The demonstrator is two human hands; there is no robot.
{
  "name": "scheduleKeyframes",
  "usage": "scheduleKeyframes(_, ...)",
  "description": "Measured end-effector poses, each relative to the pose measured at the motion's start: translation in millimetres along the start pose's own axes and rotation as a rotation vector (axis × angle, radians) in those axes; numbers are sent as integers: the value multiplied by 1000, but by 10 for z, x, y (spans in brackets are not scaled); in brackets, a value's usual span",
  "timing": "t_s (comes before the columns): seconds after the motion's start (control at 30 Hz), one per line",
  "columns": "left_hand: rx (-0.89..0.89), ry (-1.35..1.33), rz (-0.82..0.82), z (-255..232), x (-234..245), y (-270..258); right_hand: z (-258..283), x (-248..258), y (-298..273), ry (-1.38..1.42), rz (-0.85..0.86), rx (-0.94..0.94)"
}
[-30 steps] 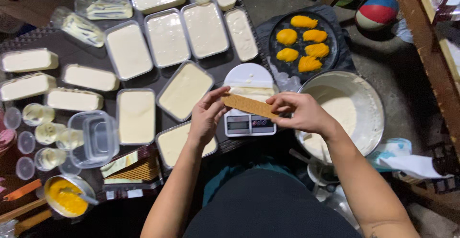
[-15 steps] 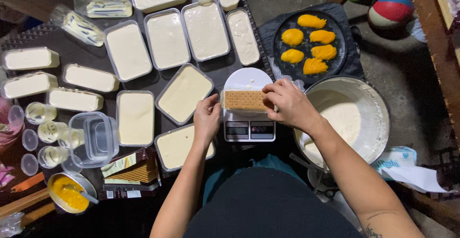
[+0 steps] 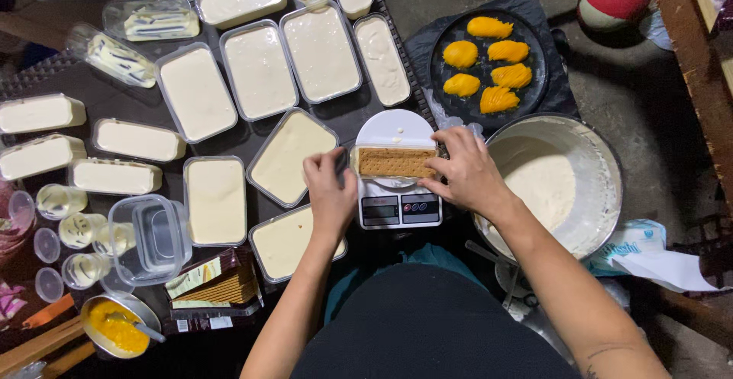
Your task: The person assembles layered dessert bars by placing biscuits on a digital scale, scooping a white creamy mixture from a large bowl onto the biscuits, and smoothing the layer. They then open a package of biscuits with scissors and repeat the process for additional units.
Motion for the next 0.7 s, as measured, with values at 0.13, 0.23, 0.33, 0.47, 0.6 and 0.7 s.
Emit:
scheduleKeyframes(0.13,-355,268,7,-324,-32,-54,15,-90,-48,-59,-27,-36)
scheduleKeyframes(0.23,-446,414,30,-384,-153,-41,-6,-168,-65,-96,-12,-46)
scheduleKeyframes(0.33,-434,442,66,-329,-237,-45,-9,-234,-107,-111,-3,-50)
scheduleKeyframes(0.47,-423,470,124,-265,-311,-31,-7,-299,-126,-123,12,-46)
scheduleKeyframes(0.6,-419,479,144,-276,-328,-6,-9,-310,-124,-128,10,-51)
scheduleKeyframes(0.7,-423,483,147,-294,-320,-11,-11,-323,-119,-135,24,-56)
Point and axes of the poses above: each hand's wrist, its own y-axis towards the middle knuckle, its own x-axis out of the back of the hand, z = x × y, the point moved 7 cm from there along y, towards the middle knuckle, and after that the axes turned 4 degrees about y, right-handed, at the moved point
